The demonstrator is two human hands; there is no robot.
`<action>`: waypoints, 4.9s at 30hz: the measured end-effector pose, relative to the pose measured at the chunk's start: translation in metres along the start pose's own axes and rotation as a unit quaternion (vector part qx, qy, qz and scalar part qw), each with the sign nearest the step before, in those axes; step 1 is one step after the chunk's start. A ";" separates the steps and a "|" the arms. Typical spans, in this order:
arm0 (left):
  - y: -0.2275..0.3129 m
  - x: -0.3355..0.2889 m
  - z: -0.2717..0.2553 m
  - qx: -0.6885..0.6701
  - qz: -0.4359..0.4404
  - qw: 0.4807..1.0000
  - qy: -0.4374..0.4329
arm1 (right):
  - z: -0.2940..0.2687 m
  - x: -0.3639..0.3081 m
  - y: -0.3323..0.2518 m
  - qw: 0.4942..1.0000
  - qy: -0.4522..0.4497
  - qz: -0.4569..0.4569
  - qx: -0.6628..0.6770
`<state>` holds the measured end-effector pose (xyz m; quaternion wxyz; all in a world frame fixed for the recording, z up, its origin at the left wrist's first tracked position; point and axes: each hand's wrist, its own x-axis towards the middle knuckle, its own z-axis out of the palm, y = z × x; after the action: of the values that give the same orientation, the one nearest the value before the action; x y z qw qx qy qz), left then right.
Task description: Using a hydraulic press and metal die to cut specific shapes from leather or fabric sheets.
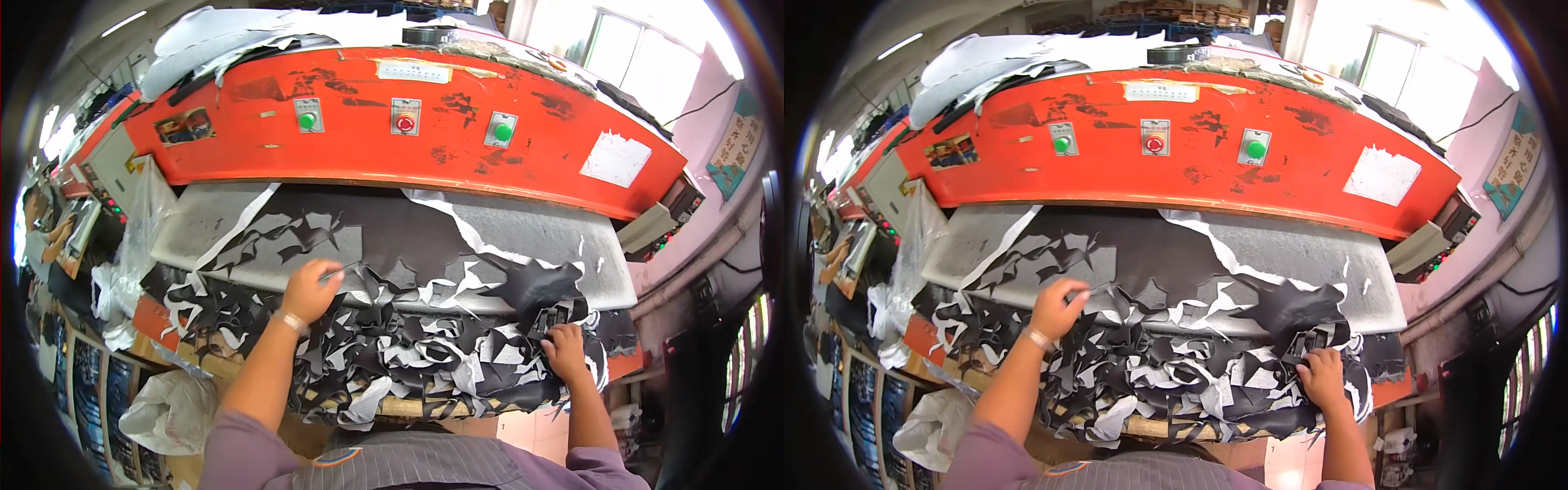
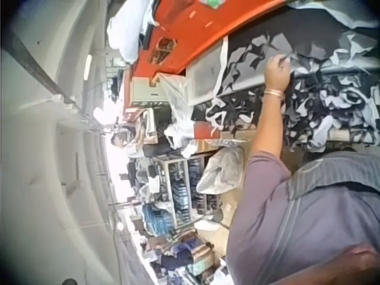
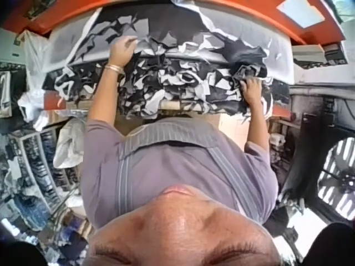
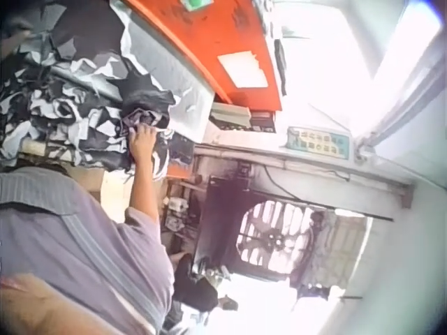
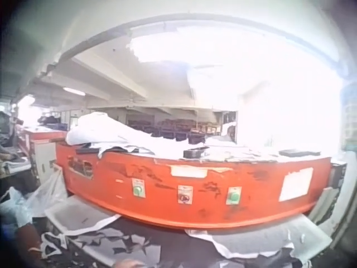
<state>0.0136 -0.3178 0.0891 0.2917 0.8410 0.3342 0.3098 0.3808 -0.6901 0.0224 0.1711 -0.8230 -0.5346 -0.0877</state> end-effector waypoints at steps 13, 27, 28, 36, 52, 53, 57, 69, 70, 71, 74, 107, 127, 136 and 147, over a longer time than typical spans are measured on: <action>-0.077 0.033 0.089 0.211 0.138 0.940 -0.231 | -0.007 0.080 -0.038 0.923 -0.299 0.222 -0.101; -0.121 0.015 0.068 0.151 0.131 0.947 -0.253 | -0.014 0.165 -0.215 0.968 -0.168 0.125 0.139; -0.121 0.014 0.067 0.147 0.131 0.947 -0.253 | 0.017 0.189 -0.226 0.974 -0.161 0.018 0.159; -0.122 0.028 0.061 -0.048 0.107 0.989 -0.090 | 0.145 0.319 -0.268 0.949 -0.223 -0.218 0.049; -0.078 0.041 0.119 0.057 -0.028 0.998 -0.021 | 0.184 0.282 -0.187 0.961 -0.080 -0.082 0.252; -0.074 0.041 0.119 0.064 -0.029 0.997 -0.025 | 0.181 0.286 -0.185 0.961 -0.080 -0.103 0.245; -0.082 0.042 0.121 0.104 -0.020 0.994 -0.019 | 0.178 0.286 -0.183 0.960 -0.103 -0.147 0.217; -0.104 0.053 0.098 0.048 0.029 0.996 -0.066 | 0.186 0.280 -0.190 0.971 -0.056 -0.120 0.201; -0.106 0.054 0.097 0.042 0.027 0.997 -0.065 | 0.186 0.282 -0.190 0.971 -0.059 -0.120 0.196; -0.108 0.055 0.096 0.045 0.033 0.996 -0.064 | 0.187 0.283 -0.190 0.970 -0.060 -0.118 0.206; -0.111 0.056 0.095 0.046 0.039 0.996 -0.068 | 0.189 0.284 -0.192 0.969 -0.067 -0.109 0.212; -0.094 0.071 -0.127 0.097 0.156 0.949 0.257 | 0.001 0.263 -0.228 0.831 0.542 0.094 -0.083; -0.024 -0.133 -0.042 0.066 0.098 0.990 -0.072 | 0.019 -0.011 -0.256 0.965 -0.163 -0.029 0.203; -0.054 -0.214 0.004 0.151 0.110 0.982 0.027 | 0.079 -0.068 -0.283 0.994 -0.036 -0.083 0.059; -0.054 -0.161 -0.030 0.103 0.020 0.990 -0.092 | 0.025 0.011 -0.278 0.952 -0.279 -0.107 0.057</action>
<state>-0.1225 -0.3963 0.0185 0.2265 0.8982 0.3188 0.2006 0.1318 -0.5690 0.0551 0.0515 -0.7414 -0.6500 0.1588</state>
